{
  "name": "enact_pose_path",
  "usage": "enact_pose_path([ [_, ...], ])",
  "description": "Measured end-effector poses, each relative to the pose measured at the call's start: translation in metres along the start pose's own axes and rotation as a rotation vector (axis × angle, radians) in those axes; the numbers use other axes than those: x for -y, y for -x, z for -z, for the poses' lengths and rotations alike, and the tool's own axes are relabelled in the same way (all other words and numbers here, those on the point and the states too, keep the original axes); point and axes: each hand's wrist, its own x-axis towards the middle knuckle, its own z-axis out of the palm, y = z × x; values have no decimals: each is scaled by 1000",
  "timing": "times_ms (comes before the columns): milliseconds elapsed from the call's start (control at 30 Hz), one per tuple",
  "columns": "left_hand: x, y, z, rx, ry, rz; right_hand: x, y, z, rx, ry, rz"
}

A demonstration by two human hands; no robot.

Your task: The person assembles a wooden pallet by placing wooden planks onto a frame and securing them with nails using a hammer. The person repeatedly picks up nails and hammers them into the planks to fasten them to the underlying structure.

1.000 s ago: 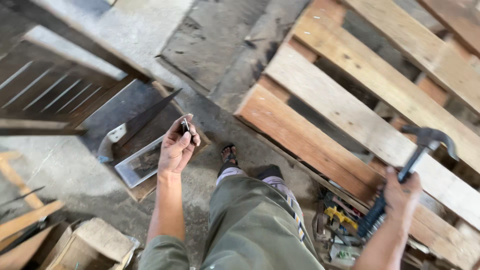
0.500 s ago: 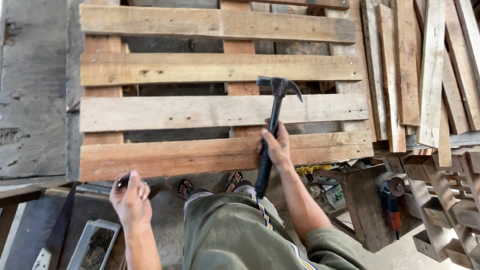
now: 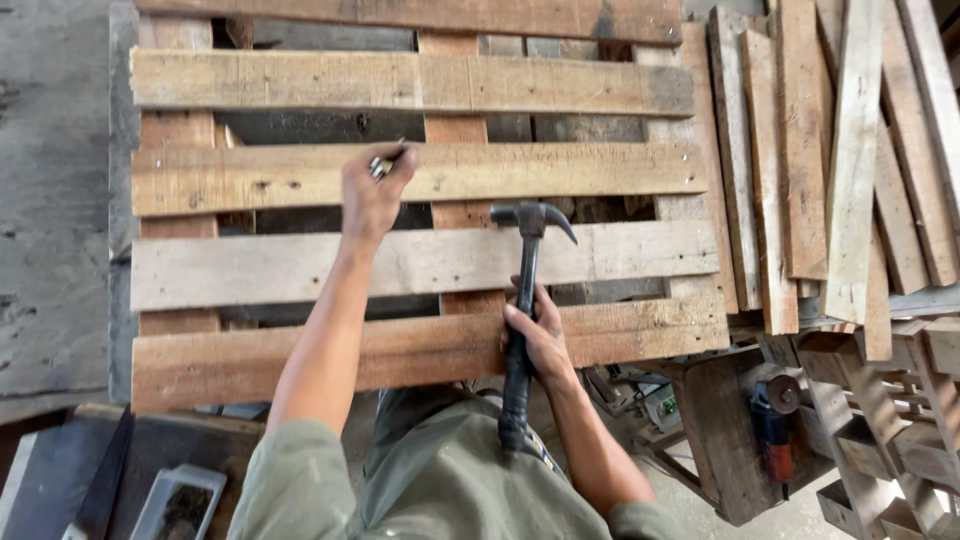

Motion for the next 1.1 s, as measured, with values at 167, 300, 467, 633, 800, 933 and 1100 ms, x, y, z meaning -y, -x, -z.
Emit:
enact_pose_path([
  [167,47,-148,-58,90,-392,-301,23,2,-14,-61,-4,19],
  [300,77,-202,-83,184,-460,-121,40,-12,-19,-97,72,99],
  [467,113,-220,-80,200,-466,-371,49,-27,-23,-122,117,83],
  [633,120,-247,-62,385,633,477,40,-41,-24,-157,135,54],
  [800,105,-256,-45,386,-88,-223,33,-61,-35,-123,133,19],
  [933,105,-248,-64,423,-130,-132,44,-79,-39,-120,131,46],
  [1100,116,-238,-67,379,-424,-460,69,-110,-48,-84,324,180],
])
